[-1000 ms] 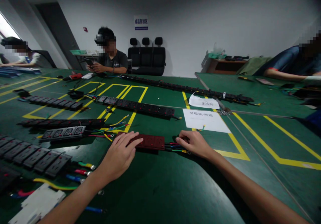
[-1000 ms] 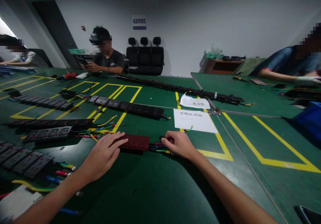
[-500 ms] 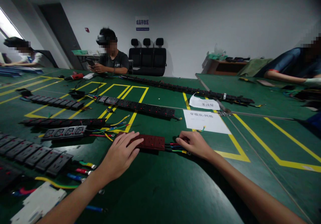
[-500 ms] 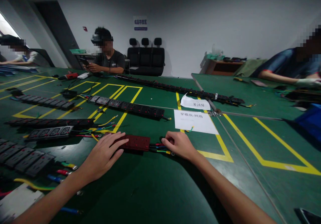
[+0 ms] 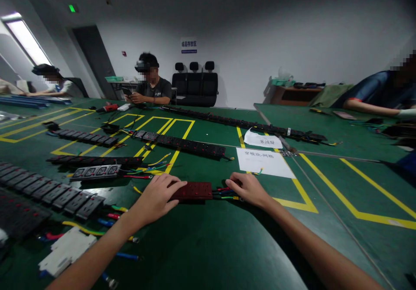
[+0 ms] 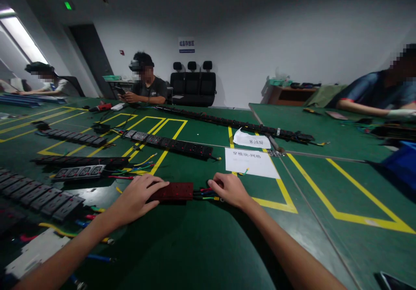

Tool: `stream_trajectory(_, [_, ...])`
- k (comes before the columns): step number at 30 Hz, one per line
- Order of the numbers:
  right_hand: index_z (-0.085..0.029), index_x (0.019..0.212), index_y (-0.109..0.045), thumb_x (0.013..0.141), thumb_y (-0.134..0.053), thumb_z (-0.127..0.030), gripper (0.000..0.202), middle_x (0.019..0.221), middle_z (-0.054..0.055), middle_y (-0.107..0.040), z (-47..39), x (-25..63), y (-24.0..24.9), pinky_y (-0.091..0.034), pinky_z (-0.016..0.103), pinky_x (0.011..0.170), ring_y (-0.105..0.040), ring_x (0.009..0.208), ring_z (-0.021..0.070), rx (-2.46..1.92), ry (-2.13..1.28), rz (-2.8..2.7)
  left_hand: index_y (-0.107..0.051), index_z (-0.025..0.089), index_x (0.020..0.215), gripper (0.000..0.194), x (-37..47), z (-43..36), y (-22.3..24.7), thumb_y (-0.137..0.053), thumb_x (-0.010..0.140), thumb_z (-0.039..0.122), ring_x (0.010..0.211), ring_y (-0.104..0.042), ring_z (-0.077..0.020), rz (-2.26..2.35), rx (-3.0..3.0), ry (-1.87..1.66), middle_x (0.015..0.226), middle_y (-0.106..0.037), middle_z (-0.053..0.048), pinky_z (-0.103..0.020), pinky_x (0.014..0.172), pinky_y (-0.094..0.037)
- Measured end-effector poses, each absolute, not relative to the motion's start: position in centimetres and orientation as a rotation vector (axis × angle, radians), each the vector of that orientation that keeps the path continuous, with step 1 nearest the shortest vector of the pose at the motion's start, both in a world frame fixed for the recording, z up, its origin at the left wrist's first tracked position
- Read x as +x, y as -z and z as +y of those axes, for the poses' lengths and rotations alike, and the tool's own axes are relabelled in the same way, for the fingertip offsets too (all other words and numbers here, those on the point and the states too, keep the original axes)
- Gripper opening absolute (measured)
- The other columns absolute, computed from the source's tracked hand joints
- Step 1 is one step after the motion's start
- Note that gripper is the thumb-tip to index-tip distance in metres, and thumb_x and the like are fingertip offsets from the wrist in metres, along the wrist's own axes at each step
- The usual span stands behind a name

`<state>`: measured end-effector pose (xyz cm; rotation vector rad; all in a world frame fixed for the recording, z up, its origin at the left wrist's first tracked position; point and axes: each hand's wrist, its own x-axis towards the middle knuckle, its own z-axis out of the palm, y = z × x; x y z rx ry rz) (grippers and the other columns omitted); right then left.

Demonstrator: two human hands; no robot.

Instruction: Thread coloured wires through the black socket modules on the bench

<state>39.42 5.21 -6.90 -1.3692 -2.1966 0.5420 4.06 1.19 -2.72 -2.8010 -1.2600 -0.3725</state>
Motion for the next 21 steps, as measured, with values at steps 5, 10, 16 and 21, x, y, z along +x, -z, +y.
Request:
stream_trajectory(5, [-0.020,0.084,-0.063,0.102,-0.043,-0.051,0.041,0.070,0.002,-0.065,5.3,39.4,7.0,-0.033,0.029,0.061,-0.057,0.064,0.0170,-1.343,-0.574,-2.108,-0.052,0.024,0.143,0.062,4.7,0.2,1.2,-0.071,0.085,0.031,0.103,-0.063,-0.0258,-1.232,-2.933,0.331,0.121,-0.061,-0.010,-0.038,0.088,-0.053])
stream_trajectory(10, [-0.022,0.079,-0.055,0.104,-0.037,-0.052,0.044,0.068,0.000,-0.060,5.4,39.4,7.1,-0.033,0.030,0.062,-0.055,0.064,0.0169,-1.321,-0.549,-2.065,-0.051,0.025,0.145,0.065,4.1,-0.4,-1.5,-0.072,0.083,0.025,0.105,-0.064,-0.0255,-1.147,-2.934,0.259,0.123,-0.060,-0.010,-0.037,0.089,-0.054])
stream_trajectory(16, [-0.023,0.076,-0.051,0.105,-0.037,-0.048,0.041,0.065,-0.001,-0.055,5.5,39.3,7.3,-0.029,0.030,0.061,-0.053,0.060,0.0162,-1.328,-0.522,-2.089,-0.060,0.036,0.137,0.054,-1.3,3.5,-6.7,-0.071,0.084,0.036,0.105,-0.063,-0.0286,-1.131,-2.725,0.148,0.122,-0.064,-0.007,-0.044,0.090,-0.052])
stream_trajectory(21, [-0.022,0.076,-0.051,0.105,-0.037,-0.047,0.041,0.064,0.000,-0.055,5.5,39.3,7.3,-0.027,0.030,0.060,-0.054,0.059,0.0162,-1.352,-0.466,-2.145,-0.067,0.026,0.130,0.048,-6.6,9.0,-9.7,-0.063,0.087,0.048,0.106,-0.062,-0.0286,-1.268,-2.580,0.167,0.119,-0.065,-0.008,-0.046,0.095,-0.051])
